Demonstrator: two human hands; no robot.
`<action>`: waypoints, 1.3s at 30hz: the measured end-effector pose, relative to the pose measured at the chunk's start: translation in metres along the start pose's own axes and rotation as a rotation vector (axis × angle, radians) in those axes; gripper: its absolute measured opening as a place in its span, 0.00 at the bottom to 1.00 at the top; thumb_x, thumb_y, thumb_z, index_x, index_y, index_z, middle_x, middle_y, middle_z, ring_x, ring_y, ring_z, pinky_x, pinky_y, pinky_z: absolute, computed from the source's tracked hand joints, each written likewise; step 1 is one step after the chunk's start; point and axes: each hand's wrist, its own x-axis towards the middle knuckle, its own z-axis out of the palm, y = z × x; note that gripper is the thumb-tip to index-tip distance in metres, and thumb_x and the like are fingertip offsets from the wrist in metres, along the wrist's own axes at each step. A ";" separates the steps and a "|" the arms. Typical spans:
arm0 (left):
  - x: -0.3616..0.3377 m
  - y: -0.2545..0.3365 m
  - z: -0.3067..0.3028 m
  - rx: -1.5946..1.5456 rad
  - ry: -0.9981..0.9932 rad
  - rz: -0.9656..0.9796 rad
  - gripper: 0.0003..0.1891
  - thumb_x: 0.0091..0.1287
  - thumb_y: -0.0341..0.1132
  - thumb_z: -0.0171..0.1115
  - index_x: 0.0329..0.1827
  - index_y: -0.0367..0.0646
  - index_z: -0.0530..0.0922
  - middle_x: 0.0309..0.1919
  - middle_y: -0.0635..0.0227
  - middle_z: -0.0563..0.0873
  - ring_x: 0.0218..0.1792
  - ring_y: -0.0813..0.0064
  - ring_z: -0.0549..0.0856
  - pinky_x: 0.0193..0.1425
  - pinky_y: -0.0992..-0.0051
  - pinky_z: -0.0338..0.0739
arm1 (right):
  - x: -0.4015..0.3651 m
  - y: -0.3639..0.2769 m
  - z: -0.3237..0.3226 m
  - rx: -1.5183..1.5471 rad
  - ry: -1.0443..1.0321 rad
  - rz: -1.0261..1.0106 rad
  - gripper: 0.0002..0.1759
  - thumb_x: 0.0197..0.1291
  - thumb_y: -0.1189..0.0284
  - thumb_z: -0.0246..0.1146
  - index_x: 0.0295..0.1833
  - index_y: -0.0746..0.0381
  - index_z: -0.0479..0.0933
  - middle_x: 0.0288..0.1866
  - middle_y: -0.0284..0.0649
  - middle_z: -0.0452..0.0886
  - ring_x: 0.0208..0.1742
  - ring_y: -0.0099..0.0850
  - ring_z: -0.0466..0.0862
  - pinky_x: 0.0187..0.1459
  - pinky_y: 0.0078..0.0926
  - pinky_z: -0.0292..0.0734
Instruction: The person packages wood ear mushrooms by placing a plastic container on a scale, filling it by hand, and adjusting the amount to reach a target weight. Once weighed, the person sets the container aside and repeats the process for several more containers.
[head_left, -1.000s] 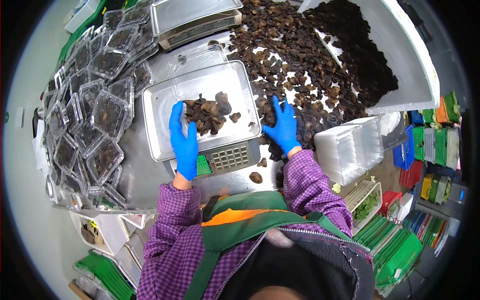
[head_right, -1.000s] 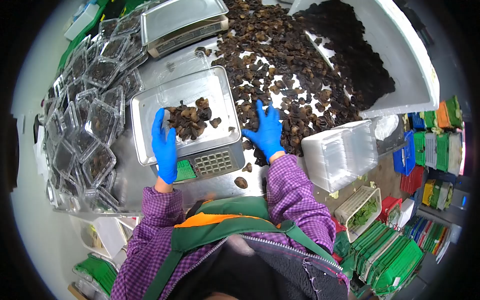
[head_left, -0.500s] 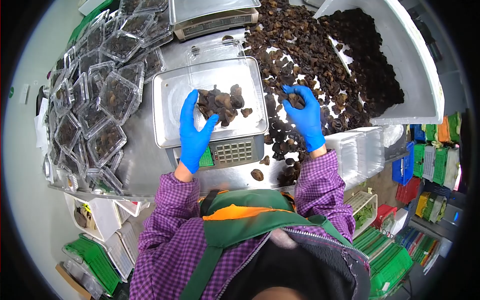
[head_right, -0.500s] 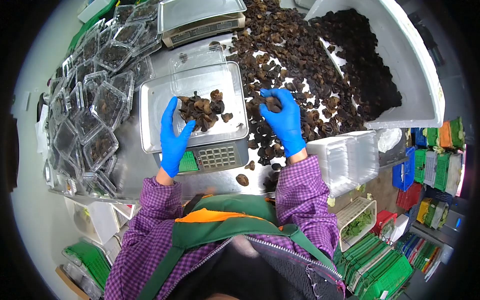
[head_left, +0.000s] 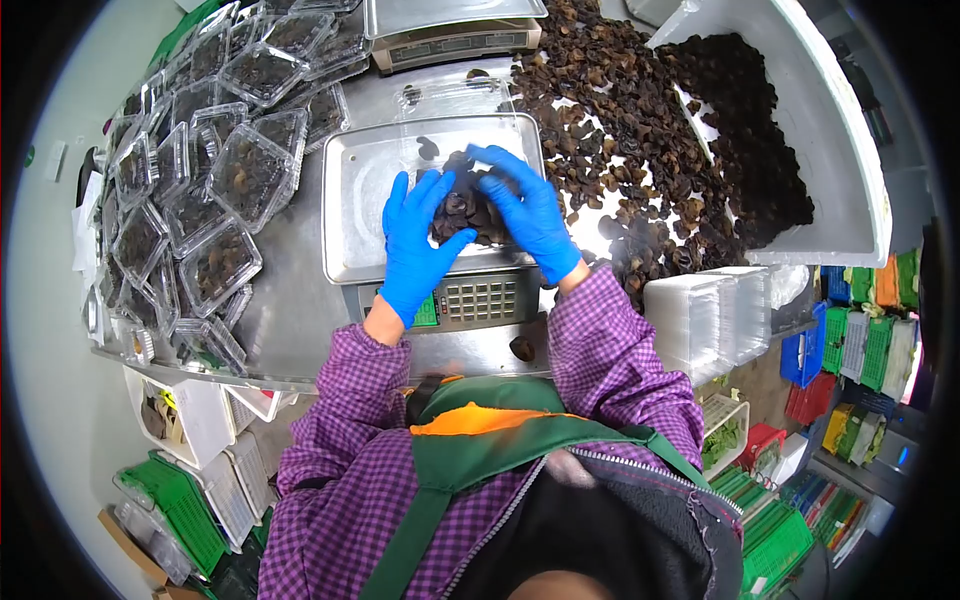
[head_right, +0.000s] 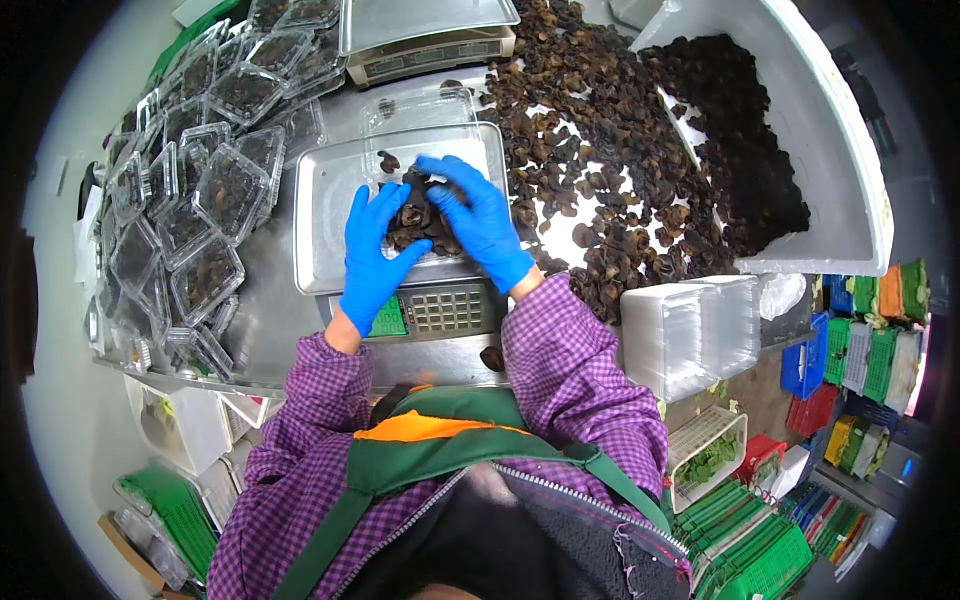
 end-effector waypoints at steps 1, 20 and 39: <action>0.001 0.000 -0.001 -0.005 -0.002 0.000 0.39 0.48 0.37 0.77 0.67 0.51 0.72 0.67 0.63 0.73 0.72 0.48 0.61 0.75 0.54 0.54 | 0.000 -0.005 -0.005 0.253 0.139 0.158 0.15 0.64 0.71 0.62 0.54 0.62 0.79 0.59 0.42 0.80 0.63 0.33 0.77 0.64 0.31 0.69; -0.006 -0.017 -0.060 -0.422 0.273 -0.412 0.17 0.66 0.29 0.62 0.58 0.43 0.79 0.57 0.68 0.83 0.60 0.74 0.77 0.67 0.70 0.66 | -0.069 -0.018 -0.063 -0.367 0.114 0.141 0.42 0.51 0.76 0.70 0.73 0.55 0.62 0.72 0.46 0.65 0.71 0.40 0.66 0.69 0.35 0.64; 0.074 -0.039 -0.029 -0.153 -0.066 -0.192 0.23 0.67 0.31 0.62 0.66 0.48 0.74 0.65 0.65 0.76 0.65 0.68 0.75 0.68 0.67 0.65 | -0.074 0.029 -0.089 -0.700 0.382 0.091 0.26 0.55 0.69 0.66 0.62 0.57 0.73 0.59 0.48 0.74 0.59 0.48 0.74 0.62 0.41 0.69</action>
